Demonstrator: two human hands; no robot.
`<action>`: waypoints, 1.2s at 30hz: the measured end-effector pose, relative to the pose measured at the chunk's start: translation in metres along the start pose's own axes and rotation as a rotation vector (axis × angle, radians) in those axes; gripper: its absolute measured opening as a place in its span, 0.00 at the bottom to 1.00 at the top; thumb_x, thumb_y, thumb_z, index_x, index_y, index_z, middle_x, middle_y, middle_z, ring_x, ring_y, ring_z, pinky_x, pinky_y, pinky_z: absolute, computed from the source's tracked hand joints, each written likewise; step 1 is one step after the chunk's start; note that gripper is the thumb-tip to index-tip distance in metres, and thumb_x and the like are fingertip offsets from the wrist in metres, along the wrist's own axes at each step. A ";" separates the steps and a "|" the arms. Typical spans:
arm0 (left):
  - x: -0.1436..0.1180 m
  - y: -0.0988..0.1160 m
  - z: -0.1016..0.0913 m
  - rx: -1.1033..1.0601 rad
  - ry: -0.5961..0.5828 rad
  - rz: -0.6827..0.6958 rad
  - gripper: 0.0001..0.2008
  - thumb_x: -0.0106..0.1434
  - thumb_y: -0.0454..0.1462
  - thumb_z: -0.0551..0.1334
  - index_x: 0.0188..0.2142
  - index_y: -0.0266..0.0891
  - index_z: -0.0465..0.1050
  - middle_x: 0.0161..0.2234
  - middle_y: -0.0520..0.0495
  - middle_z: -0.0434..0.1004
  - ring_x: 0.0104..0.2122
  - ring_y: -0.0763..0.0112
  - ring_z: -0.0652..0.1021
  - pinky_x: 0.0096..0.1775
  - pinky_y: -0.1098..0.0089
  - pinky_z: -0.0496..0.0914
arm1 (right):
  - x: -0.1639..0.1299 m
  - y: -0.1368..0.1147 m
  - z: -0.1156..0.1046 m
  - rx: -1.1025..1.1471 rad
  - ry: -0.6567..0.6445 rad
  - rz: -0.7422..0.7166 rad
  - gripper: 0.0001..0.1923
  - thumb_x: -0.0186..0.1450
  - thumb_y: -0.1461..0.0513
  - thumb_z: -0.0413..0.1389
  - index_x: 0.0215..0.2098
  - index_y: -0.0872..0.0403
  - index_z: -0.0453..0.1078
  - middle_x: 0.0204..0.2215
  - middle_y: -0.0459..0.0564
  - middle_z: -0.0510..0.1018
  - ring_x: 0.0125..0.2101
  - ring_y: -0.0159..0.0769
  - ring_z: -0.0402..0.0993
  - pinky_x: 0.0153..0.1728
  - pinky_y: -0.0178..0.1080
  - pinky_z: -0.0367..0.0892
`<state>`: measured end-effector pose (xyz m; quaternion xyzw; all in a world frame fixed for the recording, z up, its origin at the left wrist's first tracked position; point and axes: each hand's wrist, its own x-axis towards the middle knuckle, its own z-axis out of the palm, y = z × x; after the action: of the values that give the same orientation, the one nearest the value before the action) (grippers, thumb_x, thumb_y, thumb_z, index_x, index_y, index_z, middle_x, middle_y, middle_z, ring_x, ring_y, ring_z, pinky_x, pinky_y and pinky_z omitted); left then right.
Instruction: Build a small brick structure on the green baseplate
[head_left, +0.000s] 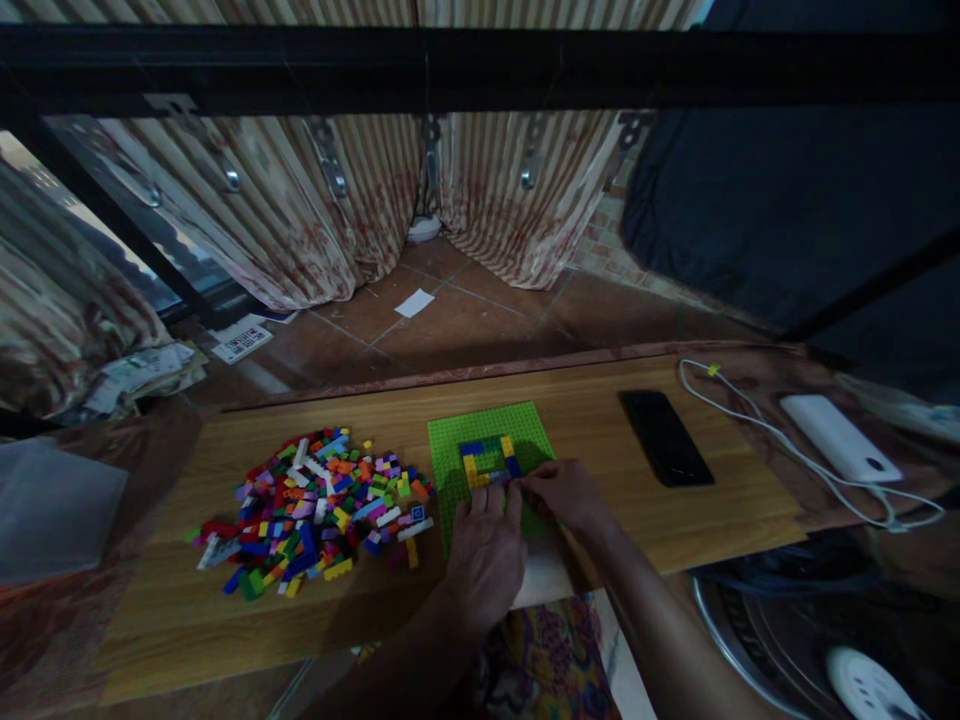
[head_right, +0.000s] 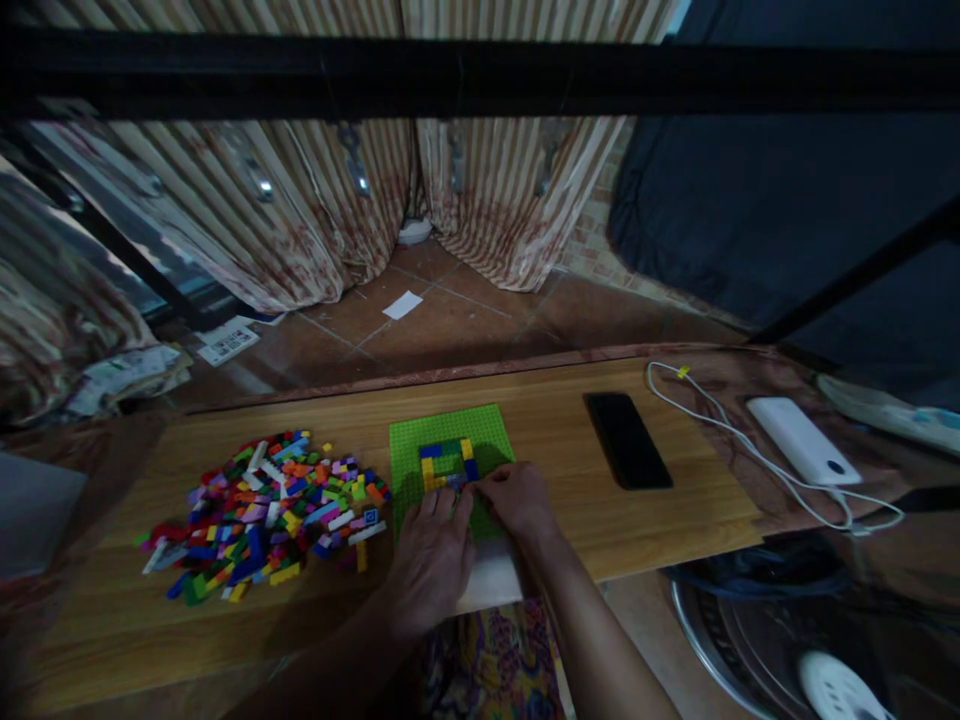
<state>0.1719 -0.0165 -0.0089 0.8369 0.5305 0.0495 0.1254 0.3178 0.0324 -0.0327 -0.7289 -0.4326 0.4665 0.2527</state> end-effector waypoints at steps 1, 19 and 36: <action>0.001 0.001 0.001 0.009 0.006 0.003 0.26 0.61 0.34 0.56 0.59 0.32 0.61 0.44 0.40 0.71 0.45 0.56 0.70 0.44 0.57 0.68 | 0.001 0.000 0.000 0.003 -0.001 -0.002 0.07 0.53 0.62 0.60 0.21 0.58 0.74 0.11 0.44 0.72 0.11 0.27 0.64 0.13 0.29 0.57; -0.072 -0.030 0.023 -0.122 0.169 0.166 0.25 0.62 0.32 0.57 0.59 0.34 0.62 0.61 0.39 0.63 0.60 0.54 0.65 0.58 0.54 0.63 | -0.060 0.042 -0.037 -0.148 0.321 -0.306 0.13 0.56 0.53 0.54 0.28 0.53 0.75 0.28 0.53 0.81 0.31 0.43 0.76 0.33 0.39 0.66; -0.076 -0.048 0.021 -0.265 0.217 0.287 0.20 0.61 0.29 0.54 0.53 0.34 0.68 0.56 0.38 0.68 0.58 0.56 0.66 0.58 0.52 0.65 | -0.061 -0.003 0.038 -0.448 0.268 -0.809 0.14 0.65 0.65 0.48 0.42 0.54 0.74 0.42 0.55 0.78 0.45 0.42 0.72 0.47 0.44 0.69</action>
<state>0.1020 -0.0685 -0.0383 0.8698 0.4051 0.2258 0.1682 0.2711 -0.0199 -0.0189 -0.5923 -0.7350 0.1280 0.3043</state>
